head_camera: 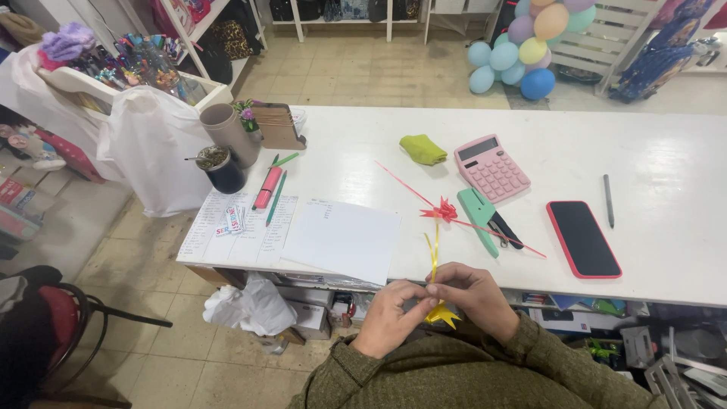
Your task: The recorder is making decorative bows from red and yellow ribbons, trimming them with scissors.
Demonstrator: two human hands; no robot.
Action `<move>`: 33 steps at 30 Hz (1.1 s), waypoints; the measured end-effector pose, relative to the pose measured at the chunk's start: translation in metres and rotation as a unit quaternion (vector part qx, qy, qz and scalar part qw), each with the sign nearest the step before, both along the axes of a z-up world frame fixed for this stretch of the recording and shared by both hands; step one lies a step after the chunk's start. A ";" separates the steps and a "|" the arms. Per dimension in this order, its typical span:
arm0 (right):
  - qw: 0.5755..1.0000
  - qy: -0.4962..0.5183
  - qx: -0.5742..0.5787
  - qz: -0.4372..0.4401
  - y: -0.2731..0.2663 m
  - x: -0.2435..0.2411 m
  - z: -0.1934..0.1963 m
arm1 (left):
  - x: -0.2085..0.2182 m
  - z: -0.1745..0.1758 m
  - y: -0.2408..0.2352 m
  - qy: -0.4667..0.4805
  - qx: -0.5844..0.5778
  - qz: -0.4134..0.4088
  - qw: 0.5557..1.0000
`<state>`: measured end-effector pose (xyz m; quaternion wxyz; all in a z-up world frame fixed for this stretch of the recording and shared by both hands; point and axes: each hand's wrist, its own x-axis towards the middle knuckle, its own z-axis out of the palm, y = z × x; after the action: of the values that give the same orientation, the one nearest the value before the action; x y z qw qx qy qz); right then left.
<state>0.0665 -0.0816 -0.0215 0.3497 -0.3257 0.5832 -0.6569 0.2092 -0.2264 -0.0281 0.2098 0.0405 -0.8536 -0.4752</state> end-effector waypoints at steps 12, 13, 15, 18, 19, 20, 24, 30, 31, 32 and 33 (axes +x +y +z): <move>0.992 -0.099 -0.036 -0.070 0.002 -0.012 -0.019 | 0.000 0.001 0.001 0.013 0.061 -0.022 0.998; 0.992 -0.099 -0.037 -0.070 0.001 -0.012 -0.016 | 0.000 0.003 0.000 0.013 0.061 -0.022 0.998; 0.996 -0.059 -0.028 -0.065 0.002 -0.009 -0.012 | 0.001 0.006 -0.001 -0.023 0.081 -0.019 0.996; 0.997 -0.039 -0.035 -0.064 0.000 -0.009 -0.015 | 0.002 0.011 -0.001 0.020 0.052 -0.022 0.998; 0.997 -0.039 -0.035 -0.064 -0.001 -0.008 -0.012 | 0.001 0.007 -0.001 0.020 0.052 -0.022 0.998; 0.997 -0.039 -0.016 -0.065 -0.001 -0.007 -0.010 | 0.001 0.004 -0.002 0.005 0.041 -0.013 0.999; 0.993 -0.054 0.046 -0.090 -0.004 0.002 0.010 | 0.001 0.002 -0.002 -0.008 0.042 -0.018 0.999; 0.992 -0.061 0.027 -0.110 -0.003 -0.002 0.010 | 0.003 0.012 -0.002 0.057 0.012 -0.023 0.998; 0.992 -0.061 0.027 -0.110 -0.002 -0.003 0.008 | 0.003 0.010 -0.002 0.057 0.012 -0.023 0.998; 0.995 -0.046 0.043 -0.079 -0.002 -0.004 0.006 | 0.002 0.008 -0.002 0.057 -0.004 -0.024 0.998; 0.997 -0.031 0.060 -0.048 -0.001 -0.006 0.005 | 0.001 0.007 -0.002 0.058 -0.020 -0.024 0.998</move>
<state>0.0609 -0.0829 -0.0168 0.3543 -0.2550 0.6256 -0.6466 0.2106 -0.2287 -0.0216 0.2479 -0.0114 -0.8501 -0.4646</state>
